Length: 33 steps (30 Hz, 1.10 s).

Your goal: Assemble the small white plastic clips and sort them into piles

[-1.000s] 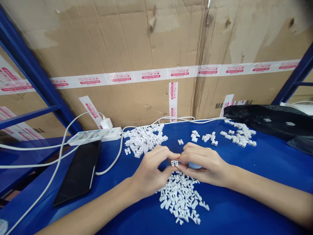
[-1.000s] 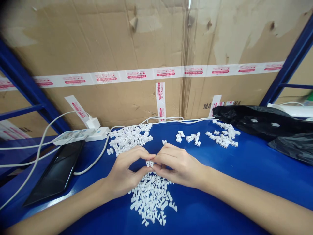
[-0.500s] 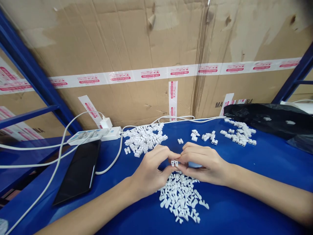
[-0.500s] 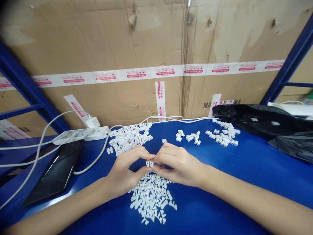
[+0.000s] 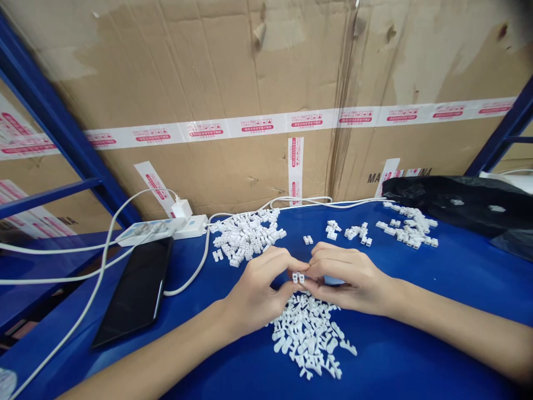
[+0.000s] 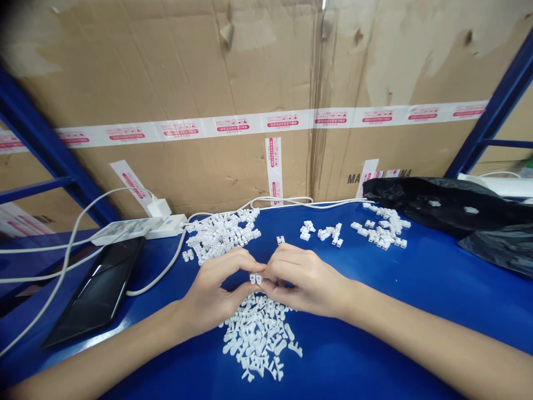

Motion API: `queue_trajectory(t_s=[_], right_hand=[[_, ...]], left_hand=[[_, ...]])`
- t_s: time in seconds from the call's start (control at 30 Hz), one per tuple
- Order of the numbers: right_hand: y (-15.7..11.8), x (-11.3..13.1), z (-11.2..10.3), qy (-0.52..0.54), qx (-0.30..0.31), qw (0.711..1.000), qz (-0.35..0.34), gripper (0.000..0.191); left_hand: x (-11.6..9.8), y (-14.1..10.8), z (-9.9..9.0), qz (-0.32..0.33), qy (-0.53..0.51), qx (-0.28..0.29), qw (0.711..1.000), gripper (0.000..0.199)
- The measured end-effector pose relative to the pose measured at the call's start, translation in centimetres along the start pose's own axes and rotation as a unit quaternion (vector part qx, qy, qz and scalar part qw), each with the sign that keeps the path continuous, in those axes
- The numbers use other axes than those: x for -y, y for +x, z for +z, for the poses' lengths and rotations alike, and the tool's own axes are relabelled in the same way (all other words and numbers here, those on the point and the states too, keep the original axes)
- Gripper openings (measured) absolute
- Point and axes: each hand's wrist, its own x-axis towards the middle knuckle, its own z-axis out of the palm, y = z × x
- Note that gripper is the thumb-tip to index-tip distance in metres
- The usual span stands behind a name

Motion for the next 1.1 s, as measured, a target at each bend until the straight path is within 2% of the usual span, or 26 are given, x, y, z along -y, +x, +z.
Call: queue_trajectory(t_s=[0.3, 0.73, 1.1], right_hand=[[-0.18, -0.25, -0.09, 0.001, 0.008, 1.000, 0.011, 0.014], [-0.24, -0.26, -0.52, -0.003, 0.023, 1.000, 0.018, 0.007], [-0.05, -0.14, -0.53, -0.010, 0.020, 1.000, 0.020, 0.005]], left_hand=[[0.07, 0.04, 0.05, -0.001, -0.001, -0.007, 1.000, 0.022], [-0.06, 0.08, 0.06, 0.008, 0.006, -0.010, 1.000, 0.024], [0.06, 0.06, 0.08, -0.009, 0.003, -0.012, 1.000, 0.024]])
